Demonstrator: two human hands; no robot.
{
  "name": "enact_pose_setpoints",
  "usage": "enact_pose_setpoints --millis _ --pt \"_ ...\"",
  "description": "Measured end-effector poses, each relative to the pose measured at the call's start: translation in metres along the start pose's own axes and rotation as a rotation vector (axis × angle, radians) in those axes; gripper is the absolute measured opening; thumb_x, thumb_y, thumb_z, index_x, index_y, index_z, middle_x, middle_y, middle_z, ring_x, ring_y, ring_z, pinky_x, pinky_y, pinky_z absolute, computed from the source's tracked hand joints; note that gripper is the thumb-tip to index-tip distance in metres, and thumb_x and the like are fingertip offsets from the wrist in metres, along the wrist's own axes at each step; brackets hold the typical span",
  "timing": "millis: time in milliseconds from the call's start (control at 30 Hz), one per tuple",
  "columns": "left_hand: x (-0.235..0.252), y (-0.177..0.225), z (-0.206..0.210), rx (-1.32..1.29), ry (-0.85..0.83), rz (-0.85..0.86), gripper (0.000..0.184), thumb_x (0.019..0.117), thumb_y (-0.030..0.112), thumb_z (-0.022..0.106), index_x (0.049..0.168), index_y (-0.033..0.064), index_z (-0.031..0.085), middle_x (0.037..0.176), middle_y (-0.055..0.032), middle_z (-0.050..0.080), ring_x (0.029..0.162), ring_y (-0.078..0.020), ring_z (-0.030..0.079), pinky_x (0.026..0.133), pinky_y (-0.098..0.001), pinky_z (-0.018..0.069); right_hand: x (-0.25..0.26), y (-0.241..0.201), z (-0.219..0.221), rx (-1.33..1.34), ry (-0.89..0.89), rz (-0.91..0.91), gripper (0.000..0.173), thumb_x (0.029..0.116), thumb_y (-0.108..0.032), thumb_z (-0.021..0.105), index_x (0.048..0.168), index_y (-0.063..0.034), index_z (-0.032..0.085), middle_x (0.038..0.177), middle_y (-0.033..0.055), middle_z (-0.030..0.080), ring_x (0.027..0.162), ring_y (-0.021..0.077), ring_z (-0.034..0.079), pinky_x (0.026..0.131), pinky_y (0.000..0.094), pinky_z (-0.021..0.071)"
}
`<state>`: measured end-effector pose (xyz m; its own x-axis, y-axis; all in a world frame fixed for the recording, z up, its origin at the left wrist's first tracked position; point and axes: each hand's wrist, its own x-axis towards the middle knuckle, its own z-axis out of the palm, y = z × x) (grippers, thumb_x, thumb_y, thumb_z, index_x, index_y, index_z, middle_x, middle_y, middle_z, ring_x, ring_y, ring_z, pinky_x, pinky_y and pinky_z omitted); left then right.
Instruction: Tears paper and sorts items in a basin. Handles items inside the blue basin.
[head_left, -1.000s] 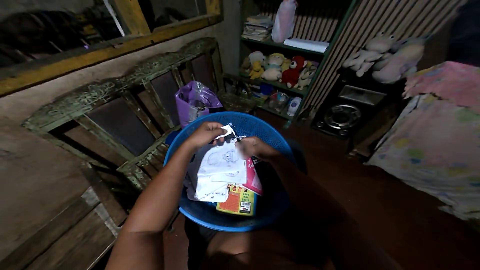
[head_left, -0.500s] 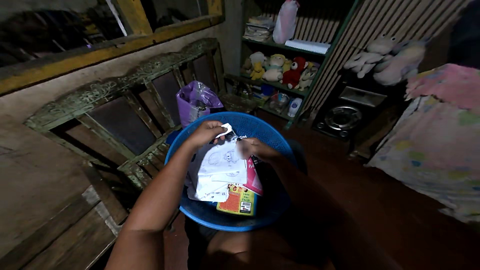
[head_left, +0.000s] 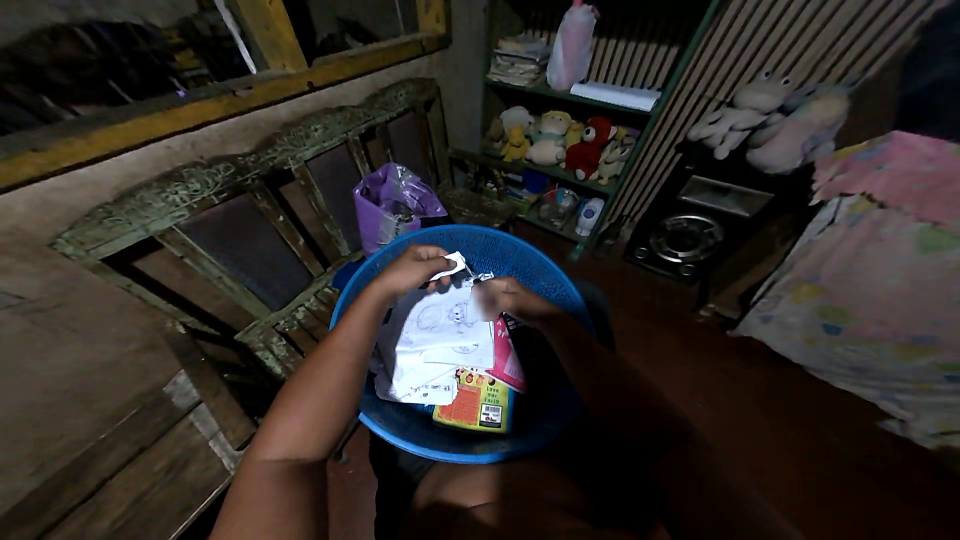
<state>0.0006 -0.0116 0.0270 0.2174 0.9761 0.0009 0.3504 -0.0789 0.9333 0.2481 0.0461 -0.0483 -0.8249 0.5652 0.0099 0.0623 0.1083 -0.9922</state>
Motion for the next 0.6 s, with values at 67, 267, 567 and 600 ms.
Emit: enact_pose_setpoints --millis 67,267,567,600 --pt "-0.0001 -0.0005 0.0007 -0.007 -0.017 0.002 0.024 0.1054 0.021 0.057 0.103 0.0016 0.070 0.076 -0.0062 0.068 0.056 -0.0101 0.056 0.052 -0.0245 0.0474 0.0008 0.0019 -0.0001 -0.003 0.004 -0.001 0.043 0.1080 -0.043 0.048 0.096 -0.0051 0.065 0.082 0.0020 0.063 0.068 0.0108 0.063 0.064 0.0267 0.0550" --pt "0.0005 -0.0020 -0.0007 0.005 -0.018 0.025 0.024 0.1053 0.021 0.056 0.099 0.0015 0.070 0.076 -0.0058 0.068 0.058 -0.0098 0.057 0.054 -0.0251 0.0485 0.0004 0.0021 -0.0009 -0.026 0.003 -0.053 0.036 0.1085 -0.033 0.051 0.094 -0.0033 0.065 0.080 0.0028 0.063 0.068 0.0107 0.062 0.066 0.0276 0.0553" --pt "0.0025 -0.0047 0.0073 0.016 -0.015 -0.016 0.025 0.1058 0.022 0.056 0.102 0.0009 0.069 0.077 -0.0071 0.068 0.057 -0.0106 0.057 0.054 -0.0259 0.0477 0.0016 0.0021 -0.0020 0.037 0.018 -0.044 0.046 0.1093 -0.044 0.043 0.091 -0.0054 0.062 0.077 0.0022 0.061 0.064 0.0115 0.061 0.061 0.0271 0.0536" --pt "0.0030 -0.0048 0.0066 -0.009 0.022 -0.014 0.025 0.1060 0.023 0.056 0.104 0.0003 0.068 0.077 -0.0074 0.069 0.057 -0.0107 0.057 0.053 -0.0255 0.0479 0.0018 0.0022 -0.0023 0.041 0.025 -0.035 0.047 0.1091 -0.045 0.043 0.092 -0.0057 0.062 0.077 0.0022 0.061 0.065 0.0114 0.061 0.060 0.0268 0.0534"
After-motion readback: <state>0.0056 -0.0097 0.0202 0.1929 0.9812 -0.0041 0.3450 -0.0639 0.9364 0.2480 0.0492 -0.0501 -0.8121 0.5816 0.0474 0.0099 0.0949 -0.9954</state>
